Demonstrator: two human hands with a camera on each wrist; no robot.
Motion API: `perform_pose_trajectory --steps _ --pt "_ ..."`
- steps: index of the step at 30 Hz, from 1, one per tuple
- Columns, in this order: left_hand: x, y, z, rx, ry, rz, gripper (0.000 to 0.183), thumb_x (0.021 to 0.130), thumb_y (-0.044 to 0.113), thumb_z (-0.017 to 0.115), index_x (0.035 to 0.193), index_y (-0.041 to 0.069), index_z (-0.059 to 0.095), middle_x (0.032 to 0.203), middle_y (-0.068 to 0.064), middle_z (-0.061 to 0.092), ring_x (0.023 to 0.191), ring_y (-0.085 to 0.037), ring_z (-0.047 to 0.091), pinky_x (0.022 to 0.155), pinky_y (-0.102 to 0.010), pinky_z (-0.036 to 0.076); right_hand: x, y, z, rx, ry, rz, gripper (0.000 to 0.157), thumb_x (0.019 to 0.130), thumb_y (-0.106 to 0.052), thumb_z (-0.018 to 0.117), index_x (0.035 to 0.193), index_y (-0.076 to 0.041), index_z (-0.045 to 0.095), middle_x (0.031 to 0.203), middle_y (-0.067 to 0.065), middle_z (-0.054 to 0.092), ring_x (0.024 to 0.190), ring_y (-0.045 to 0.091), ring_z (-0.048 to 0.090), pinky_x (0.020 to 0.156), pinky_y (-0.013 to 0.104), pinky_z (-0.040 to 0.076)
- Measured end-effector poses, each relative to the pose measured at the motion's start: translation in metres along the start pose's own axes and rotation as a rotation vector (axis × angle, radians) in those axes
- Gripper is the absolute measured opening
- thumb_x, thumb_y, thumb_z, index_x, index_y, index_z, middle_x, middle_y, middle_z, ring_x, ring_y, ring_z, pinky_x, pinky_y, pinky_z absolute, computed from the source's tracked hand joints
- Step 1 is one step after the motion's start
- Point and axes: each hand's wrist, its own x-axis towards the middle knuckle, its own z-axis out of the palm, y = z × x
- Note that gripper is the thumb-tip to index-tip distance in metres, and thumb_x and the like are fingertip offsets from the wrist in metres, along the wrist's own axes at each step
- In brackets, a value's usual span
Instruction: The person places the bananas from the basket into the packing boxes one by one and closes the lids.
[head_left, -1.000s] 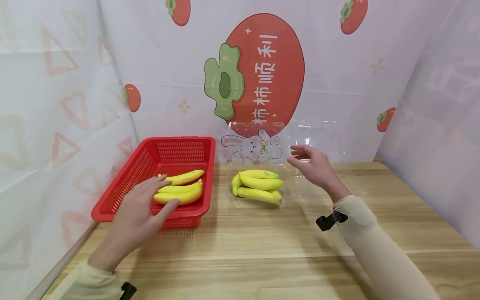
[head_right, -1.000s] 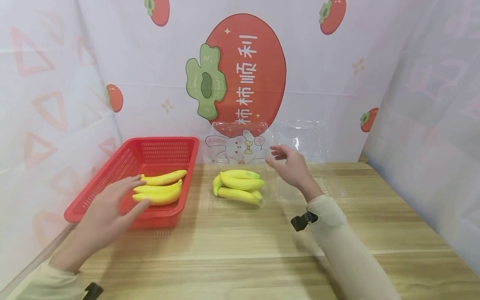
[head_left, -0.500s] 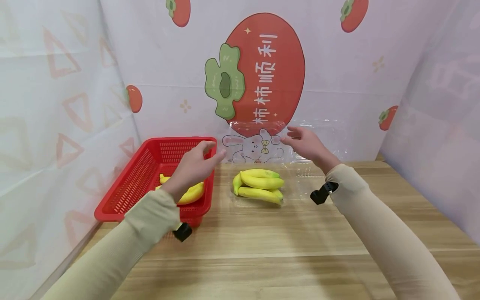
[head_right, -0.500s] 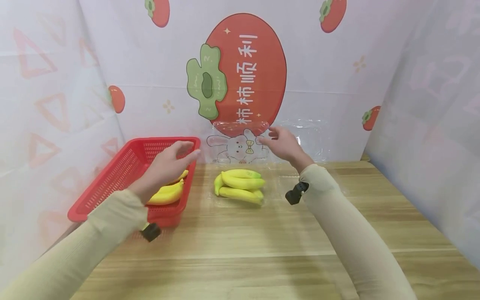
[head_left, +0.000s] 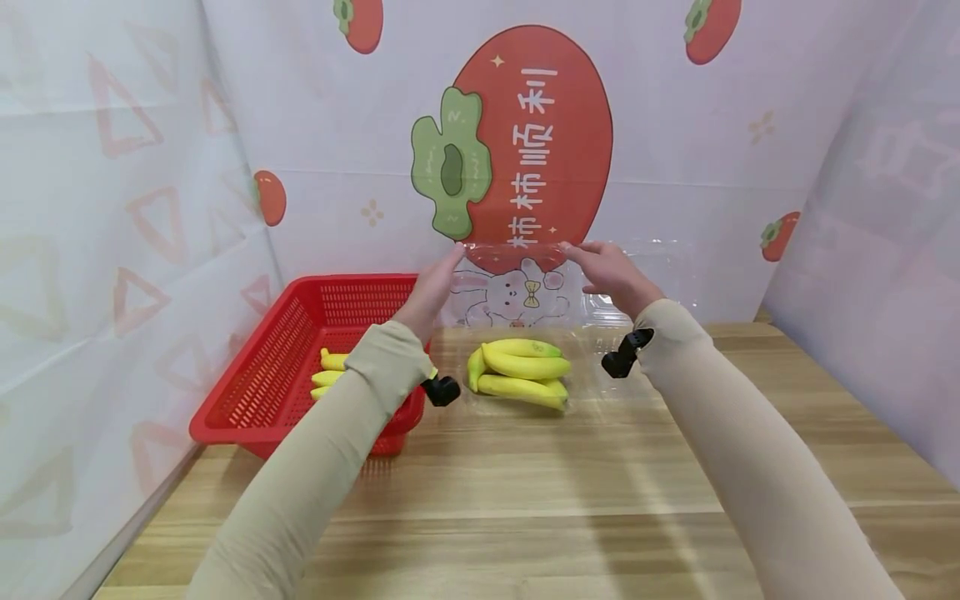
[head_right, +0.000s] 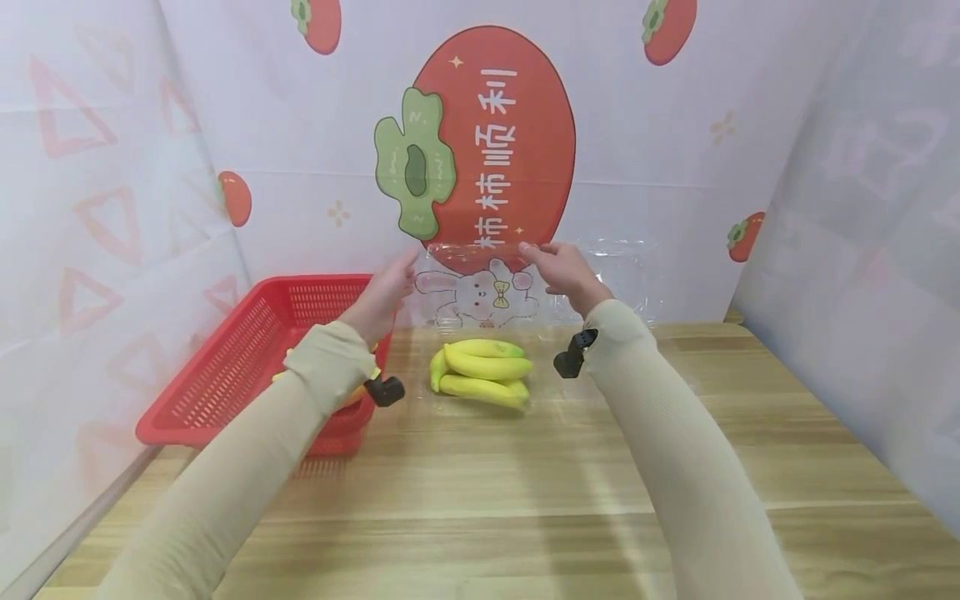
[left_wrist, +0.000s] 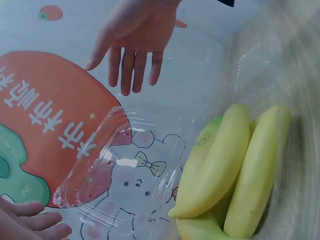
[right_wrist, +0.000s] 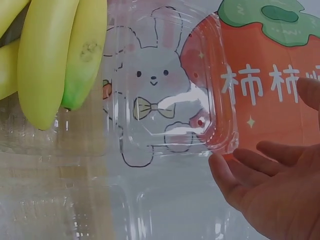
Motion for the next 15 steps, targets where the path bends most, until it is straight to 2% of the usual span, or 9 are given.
perform_pose_trajectory --steps 6,7,9,15 --pt "0.020 -0.002 0.011 -0.035 -0.049 0.002 0.076 0.105 0.071 0.039 0.170 0.035 0.020 0.179 0.000 0.020 0.168 -0.030 0.012 0.136 -0.063 0.009 0.006 0.002 0.002 0.050 -0.028 -0.001 0.078 0.107 -0.060 0.049 0.164 -0.007 0.037 0.177 0.013 0.026 0.166 0.034 0.018 0.129 0.065 0.032" --pt "0.022 -0.002 0.012 -0.042 -0.052 -0.001 0.077 0.105 0.071 0.039 0.170 0.036 0.019 0.180 0.001 0.014 0.168 -0.031 0.010 0.135 -0.064 0.008 0.007 0.003 0.002 0.052 -0.027 -0.002 0.079 0.107 -0.060 0.049 0.164 -0.008 0.036 0.177 0.013 0.026 0.166 0.034 0.018 0.129 0.065 0.031" --pt "0.025 -0.003 0.013 -0.057 -0.055 0.004 0.077 0.105 0.071 0.040 0.170 0.035 0.020 0.180 0.000 0.012 0.168 -0.032 0.008 0.135 -0.066 0.008 0.009 0.003 0.002 0.056 -0.025 -0.002 0.078 0.107 -0.061 0.049 0.164 -0.009 0.037 0.177 0.012 0.026 0.166 0.034 0.018 0.129 0.065 0.032" --pt "0.034 -0.008 0.014 -0.069 -0.071 0.025 0.075 0.105 0.071 0.039 0.169 0.036 0.023 0.180 -0.001 0.013 0.167 -0.032 0.008 0.134 -0.067 0.006 0.012 0.004 0.004 0.071 -0.031 0.004 0.076 0.107 -0.061 0.050 0.164 -0.012 0.038 0.178 0.010 0.024 0.167 0.037 0.013 0.129 0.066 0.031"
